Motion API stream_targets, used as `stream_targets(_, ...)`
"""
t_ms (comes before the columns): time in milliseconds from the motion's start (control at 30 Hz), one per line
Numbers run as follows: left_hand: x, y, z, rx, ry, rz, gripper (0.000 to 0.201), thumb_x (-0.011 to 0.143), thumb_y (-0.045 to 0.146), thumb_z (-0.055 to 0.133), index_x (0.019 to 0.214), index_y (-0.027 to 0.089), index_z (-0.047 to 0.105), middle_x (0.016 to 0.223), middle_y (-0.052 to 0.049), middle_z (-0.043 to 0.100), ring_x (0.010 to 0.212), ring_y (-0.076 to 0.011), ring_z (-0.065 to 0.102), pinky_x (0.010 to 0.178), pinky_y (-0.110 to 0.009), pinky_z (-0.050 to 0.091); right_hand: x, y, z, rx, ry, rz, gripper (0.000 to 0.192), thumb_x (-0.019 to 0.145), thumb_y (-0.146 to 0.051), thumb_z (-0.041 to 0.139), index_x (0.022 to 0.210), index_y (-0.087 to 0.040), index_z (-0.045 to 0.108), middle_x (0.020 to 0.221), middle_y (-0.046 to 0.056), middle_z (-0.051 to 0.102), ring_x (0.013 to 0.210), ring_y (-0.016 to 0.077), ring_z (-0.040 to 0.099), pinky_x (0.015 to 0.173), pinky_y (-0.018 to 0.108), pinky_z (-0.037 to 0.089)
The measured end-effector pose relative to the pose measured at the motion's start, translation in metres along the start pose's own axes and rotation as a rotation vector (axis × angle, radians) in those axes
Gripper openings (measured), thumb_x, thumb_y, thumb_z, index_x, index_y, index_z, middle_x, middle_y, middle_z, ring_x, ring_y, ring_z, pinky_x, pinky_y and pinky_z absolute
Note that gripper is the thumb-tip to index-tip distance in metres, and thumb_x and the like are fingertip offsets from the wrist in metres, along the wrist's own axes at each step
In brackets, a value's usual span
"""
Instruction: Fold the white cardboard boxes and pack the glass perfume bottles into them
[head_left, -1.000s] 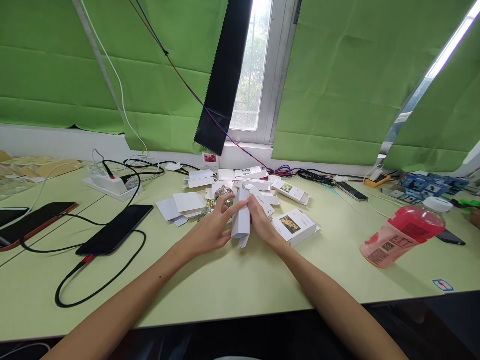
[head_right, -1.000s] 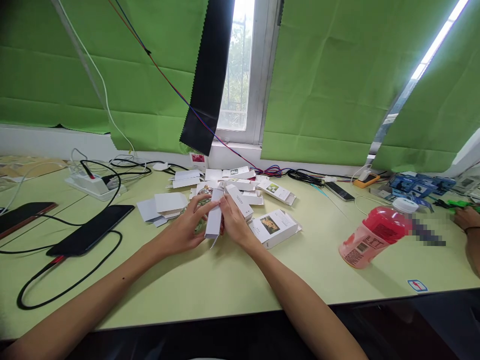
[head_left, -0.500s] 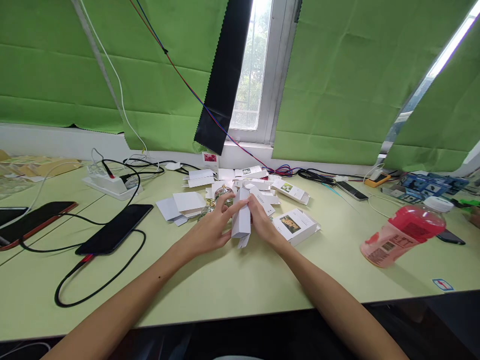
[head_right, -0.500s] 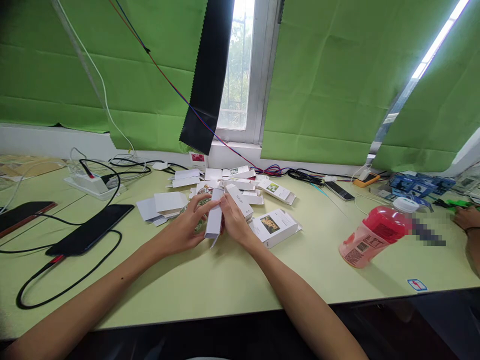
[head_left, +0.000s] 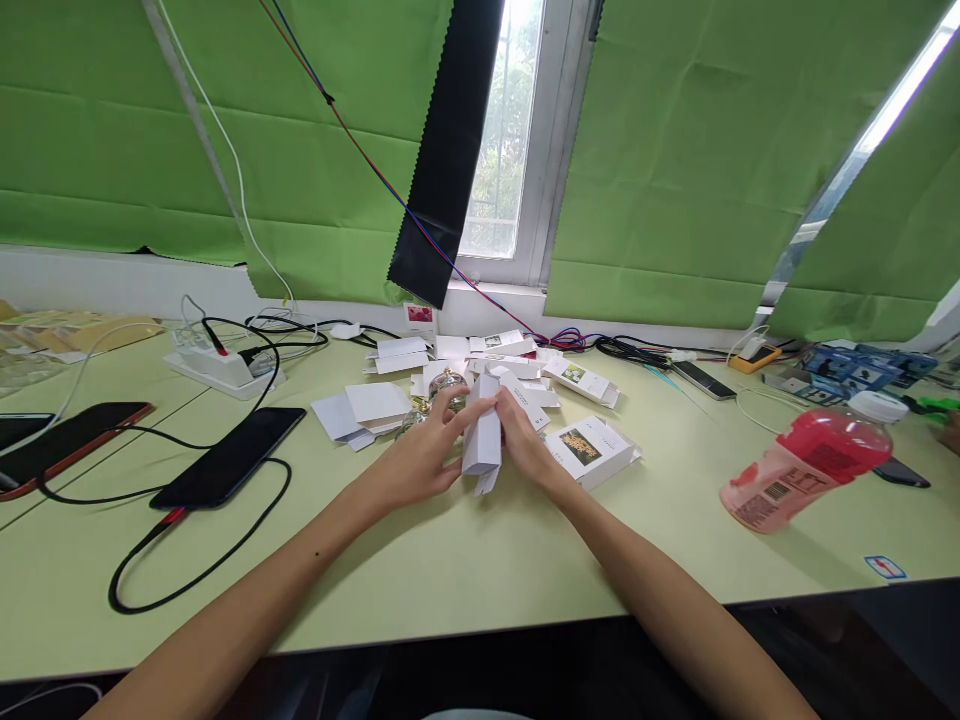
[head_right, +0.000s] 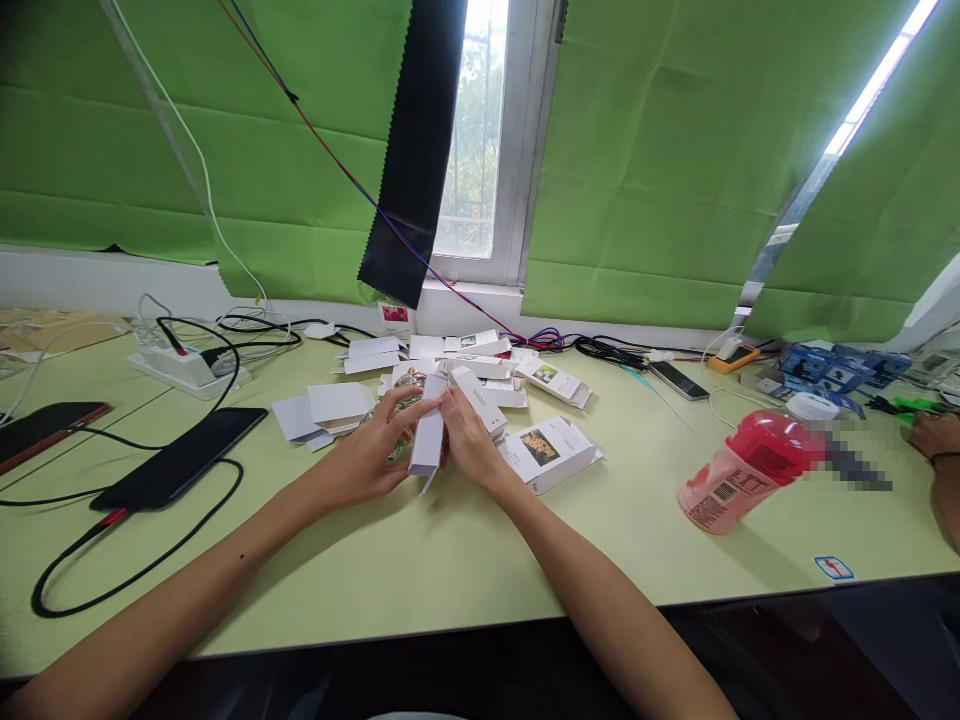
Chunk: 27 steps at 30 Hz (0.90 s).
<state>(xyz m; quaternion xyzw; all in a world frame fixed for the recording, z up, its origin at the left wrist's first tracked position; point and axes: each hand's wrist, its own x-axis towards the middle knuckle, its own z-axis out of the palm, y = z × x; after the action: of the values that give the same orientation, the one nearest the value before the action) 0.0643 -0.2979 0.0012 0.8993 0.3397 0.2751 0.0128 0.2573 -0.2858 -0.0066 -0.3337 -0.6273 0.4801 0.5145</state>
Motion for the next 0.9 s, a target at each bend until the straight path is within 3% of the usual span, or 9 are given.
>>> stream_targets(333, 0.0005, -0.0022, 0.0001, 0.001, -0.014, 0.009, 0.095, 0.085, 0.004, 0.060, 0.161, 0.040, 0.017, 0.151, -0.015, 0.036, 0.080, -0.0150, 0.066, 0.071, -0.032, 0.058, 0.0008, 0.0045, -0.0021, -0.114, 0.021, -0.086, 0.056, 0.099, -0.079, 0.034, 0.091, -0.026, 0.049, 0.079, -0.002, 0.053, 0.073, 0.0163, 0.054, 0.067, 0.028, 0.045)
stream_targets(667, 0.0005, -0.0017, -0.0013, 0.001, -0.030, 0.000, 0.094, 0.085, 0.005, 0.058, 0.161, 0.041, 0.016, 0.149, -0.014, 0.037, 0.087, -0.0173, 0.068, 0.070, -0.030, 0.057, -0.0009, 0.0026, -0.0014, -0.141, 0.011, -0.067, 0.057, 0.098, -0.081, 0.031, 0.092, -0.027, 0.047, 0.072, -0.003, 0.051, 0.064, 0.0161, 0.053, 0.057, 0.028, 0.045)
stream_targets(900, 0.0011, -0.0006, -0.0022, 0.004, -0.035, 0.006, 0.091, 0.088, 0.008, 0.057, 0.161, 0.040, 0.014, 0.149, -0.015, 0.036, 0.084, -0.0169, 0.067, 0.071, -0.032, 0.057, -0.0006, 0.0007, -0.0014, -0.172, 0.020, -0.070, 0.057, 0.099, -0.080, 0.030, 0.092, -0.027, 0.047, 0.072, -0.002, 0.052, 0.066, 0.0177, 0.056, 0.060, 0.030, 0.048)
